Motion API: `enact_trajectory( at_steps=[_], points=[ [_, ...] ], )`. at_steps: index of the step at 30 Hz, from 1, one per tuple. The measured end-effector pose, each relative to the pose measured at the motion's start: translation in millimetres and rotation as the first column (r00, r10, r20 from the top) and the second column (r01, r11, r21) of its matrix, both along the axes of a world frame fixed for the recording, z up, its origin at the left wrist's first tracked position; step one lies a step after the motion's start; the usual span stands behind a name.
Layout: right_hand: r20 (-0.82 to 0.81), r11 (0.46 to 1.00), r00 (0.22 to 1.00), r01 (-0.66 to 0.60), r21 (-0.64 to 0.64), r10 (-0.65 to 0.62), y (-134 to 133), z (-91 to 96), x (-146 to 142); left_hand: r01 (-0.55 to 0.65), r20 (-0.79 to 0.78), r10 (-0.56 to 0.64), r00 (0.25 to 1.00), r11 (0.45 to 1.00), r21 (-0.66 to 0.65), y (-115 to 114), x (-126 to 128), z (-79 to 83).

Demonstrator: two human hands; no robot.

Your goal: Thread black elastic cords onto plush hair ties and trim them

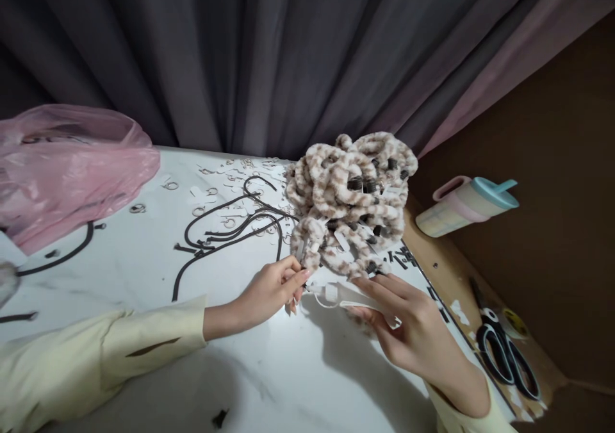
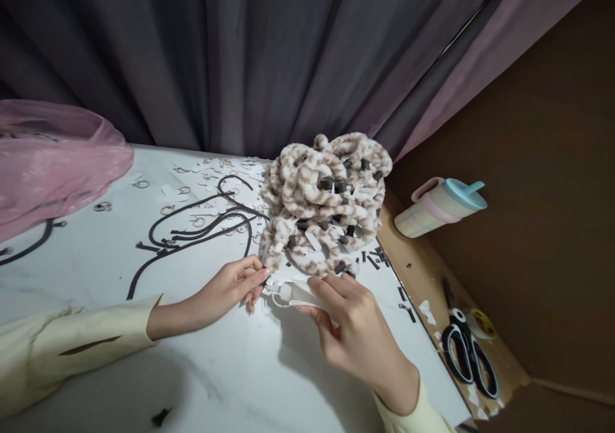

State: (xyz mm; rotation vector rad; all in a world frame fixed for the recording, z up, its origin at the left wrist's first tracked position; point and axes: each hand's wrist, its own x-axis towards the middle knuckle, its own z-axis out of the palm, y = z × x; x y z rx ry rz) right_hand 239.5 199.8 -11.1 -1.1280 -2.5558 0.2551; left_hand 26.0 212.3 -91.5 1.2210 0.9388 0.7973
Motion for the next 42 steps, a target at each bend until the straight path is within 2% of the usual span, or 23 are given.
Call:
enact_trajectory(
  at_steps=[22,28,42],
  points=[
    [-0.031,0.999,1.0,0.003,0.045,-0.002,-5.2,-6.8,-0.9,-0.01,0.003,0.01,1.0,0.998,-0.058,2.0,0.1,5.9],
    [-0.027,0.995,1.0,-0.001,0.102,0.004,-8.0,-11.0,-1.7,-0.029,0.031,0.032,0.999,0.996,-0.087,3.2,0.5,5.8],
    [-0.039,0.993,0.999,0.016,0.114,-0.011,-7.5,-9.0,-3.3,-0.025,0.033,0.028,0.999,0.995,-0.094,3.5,0.4,6.8]
  ],
)
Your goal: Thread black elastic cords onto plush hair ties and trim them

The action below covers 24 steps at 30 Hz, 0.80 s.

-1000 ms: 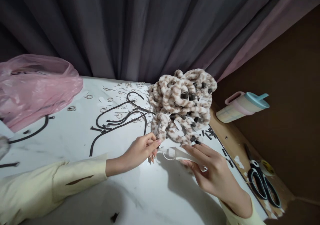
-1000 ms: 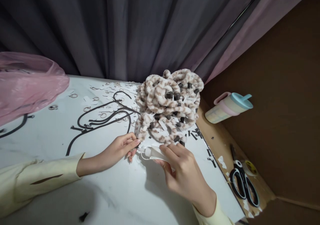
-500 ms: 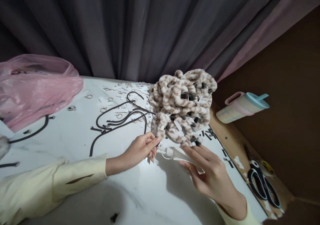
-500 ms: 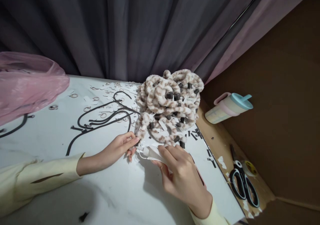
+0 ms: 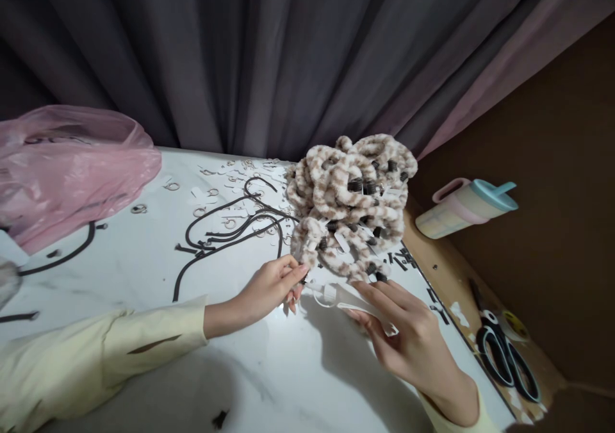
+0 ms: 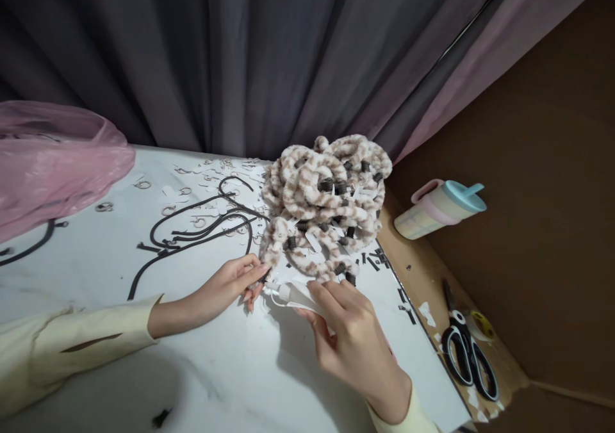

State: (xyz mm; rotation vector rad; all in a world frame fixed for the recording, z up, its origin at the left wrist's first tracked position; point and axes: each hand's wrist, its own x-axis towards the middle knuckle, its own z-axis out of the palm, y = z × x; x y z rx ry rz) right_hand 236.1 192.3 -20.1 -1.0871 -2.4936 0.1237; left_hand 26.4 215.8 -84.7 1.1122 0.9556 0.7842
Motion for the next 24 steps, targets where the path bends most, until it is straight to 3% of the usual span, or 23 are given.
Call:
enact_trajectory(
  at_steps=[24],
  points=[
    [-0.017,1.0,1.0,0.011,0.011,-0.01,0.6,-0.7,0.5,-0.002,-0.009,0.003,1.0,1.0,0.015,-0.6,0.3,-1.1]
  ],
)
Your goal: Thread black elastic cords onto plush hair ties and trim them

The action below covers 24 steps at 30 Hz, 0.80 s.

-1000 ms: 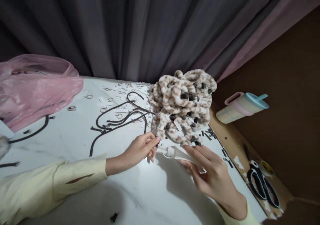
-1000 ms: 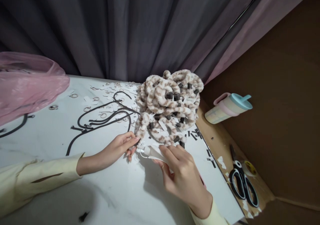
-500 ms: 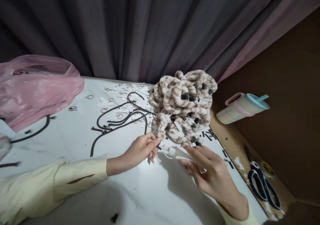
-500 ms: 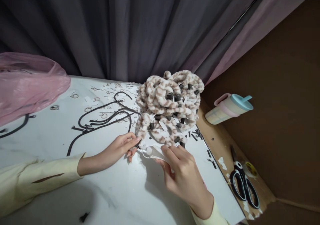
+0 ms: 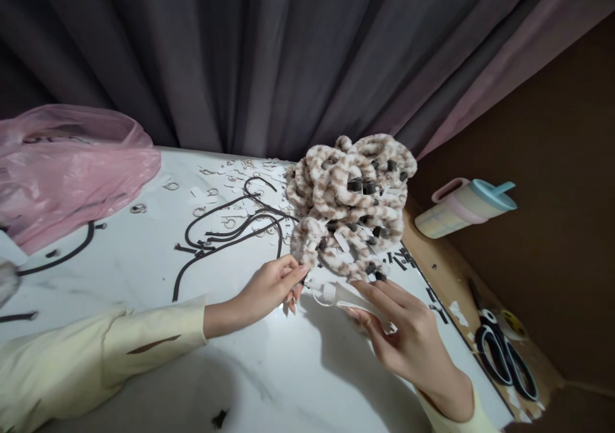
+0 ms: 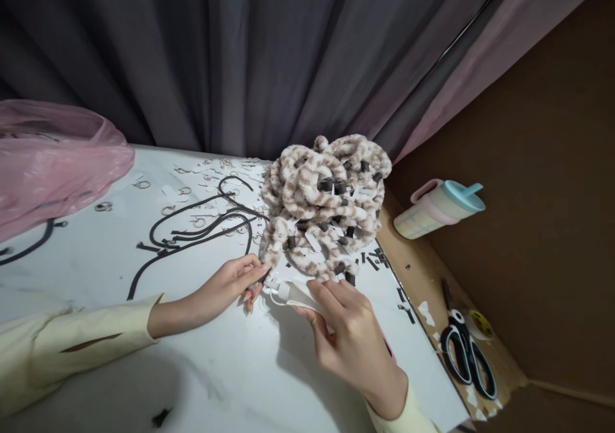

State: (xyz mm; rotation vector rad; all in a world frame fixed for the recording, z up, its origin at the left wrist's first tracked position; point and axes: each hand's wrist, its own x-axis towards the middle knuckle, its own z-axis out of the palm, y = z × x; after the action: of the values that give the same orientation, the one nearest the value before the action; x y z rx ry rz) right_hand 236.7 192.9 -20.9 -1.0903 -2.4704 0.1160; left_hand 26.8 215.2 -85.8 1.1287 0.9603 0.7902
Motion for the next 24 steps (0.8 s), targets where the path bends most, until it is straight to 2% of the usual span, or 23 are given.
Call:
enact_trajectory(
  at_steps=[14,18,24],
  points=[
    [0.028,0.999,0.999,0.032,-0.014,-0.032,-0.9,-1.4,5.7,-0.005,-0.004,0.005,1.0,1.0,-0.022,-0.5,-0.1,3.5],
    [-0.004,0.996,0.996,0.085,0.008,-0.085,-1.9,1.0,12.6,-0.003,0.009,0.003,1.0,1.0,-0.01,0.4,0.5,2.8],
    [-0.041,0.99,0.99,0.137,-0.031,-0.138,-6.3,-3.4,12.2,0.003,0.021,-0.003,1.0,1.0,-0.003,0.1,0.7,-0.3]
  ],
)
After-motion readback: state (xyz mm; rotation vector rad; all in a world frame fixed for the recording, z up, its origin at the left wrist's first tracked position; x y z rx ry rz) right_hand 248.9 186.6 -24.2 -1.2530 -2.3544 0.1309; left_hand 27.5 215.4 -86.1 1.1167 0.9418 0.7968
